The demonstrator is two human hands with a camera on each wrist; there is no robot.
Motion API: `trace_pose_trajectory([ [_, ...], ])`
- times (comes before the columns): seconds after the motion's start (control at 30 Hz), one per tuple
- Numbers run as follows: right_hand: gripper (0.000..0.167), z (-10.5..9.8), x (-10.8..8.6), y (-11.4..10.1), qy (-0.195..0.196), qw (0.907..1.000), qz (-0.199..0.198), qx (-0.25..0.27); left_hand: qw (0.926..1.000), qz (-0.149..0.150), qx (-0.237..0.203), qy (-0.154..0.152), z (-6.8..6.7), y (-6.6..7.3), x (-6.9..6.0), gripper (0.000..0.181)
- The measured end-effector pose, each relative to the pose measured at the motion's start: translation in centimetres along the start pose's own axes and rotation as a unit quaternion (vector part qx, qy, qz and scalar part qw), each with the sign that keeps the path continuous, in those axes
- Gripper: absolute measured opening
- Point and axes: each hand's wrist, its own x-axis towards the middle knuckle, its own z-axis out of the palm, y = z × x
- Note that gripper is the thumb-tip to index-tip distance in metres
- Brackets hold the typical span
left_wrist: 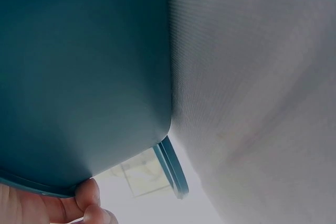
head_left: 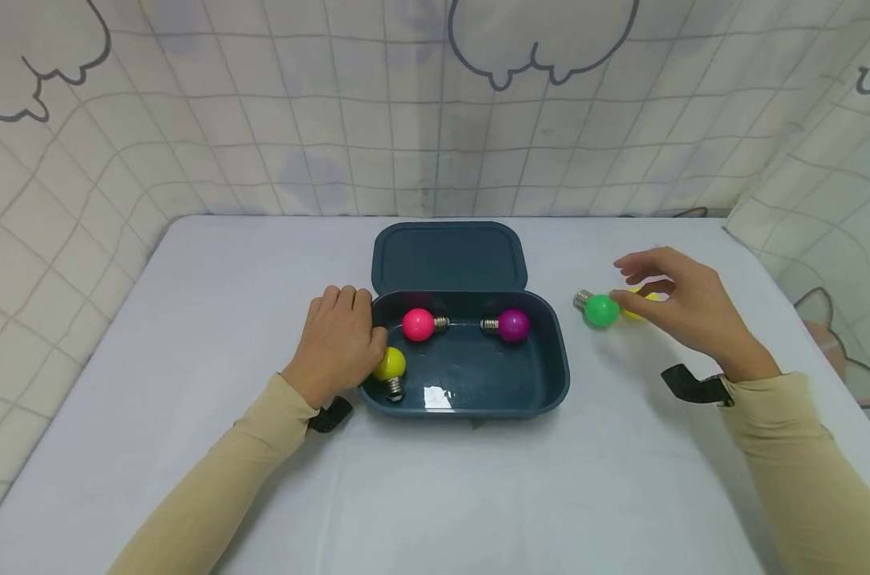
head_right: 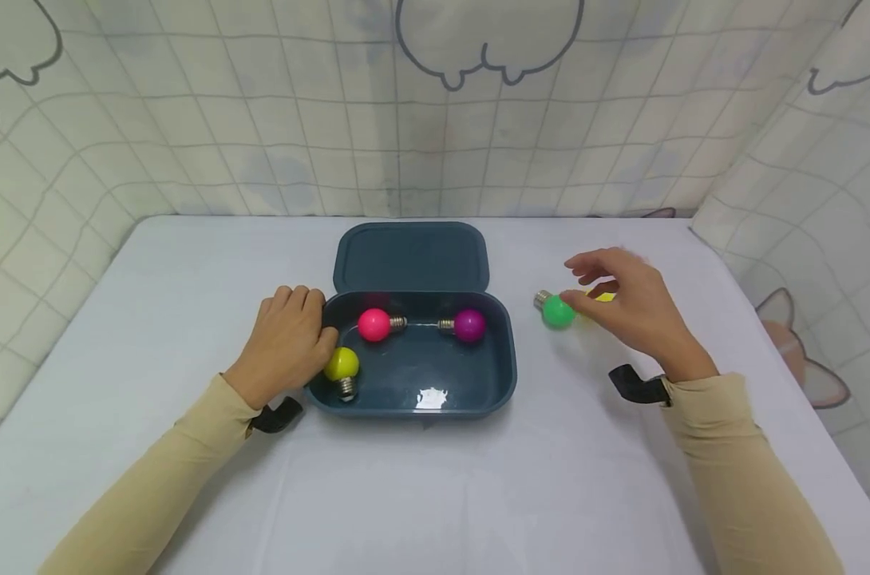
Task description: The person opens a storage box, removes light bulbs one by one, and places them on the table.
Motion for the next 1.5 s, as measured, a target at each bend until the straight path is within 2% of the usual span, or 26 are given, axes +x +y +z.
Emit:
trace_pose_trajectory([
  [0.23, 0.038, 1.2, 1.1, -2.0, -0.024, 0.9942, -0.103, -0.021, 0.9999, -0.001, 0.002, -0.011, 0.1, 0.5, 0.5, 0.026],
  [0.43, 0.039, 1.7, 1.5, -3.5, -0.035, 0.9895, -0.137, -0.029, 0.9999, -0.001, -0.003, -0.011, 0.3, 0.7, 0.7, 0.027],
  [0.67, 0.039, 2.3, 1.7, -5.0, -0.061, 0.9867, -0.145, -0.040, 0.9999, -0.003, -0.006, -0.010, 0.4, 0.9, 0.9, 0.028],
  [0.9, 0.038, 3.5, 1.8, -6.3, -0.108, 0.9795, -0.163, -0.047, 1.0000, -0.003, -0.003, -0.008, 0.6, 1.0, 1.3, 0.026],
  [1.03, 0.038, 4.0, 1.9, -7.1, -0.135, 0.9776, -0.157, -0.040, 1.0000, -0.003, -0.004, -0.006, 0.7, 1.1, 1.5, 0.024],
  [1.5, 0.046, 5.9, 1.3, -9.4, -0.132, 0.9825, -0.131, -0.007, 0.9999, -0.001, 0.001, -0.012, 0.9, 1.6, 2.0, 0.026],
])
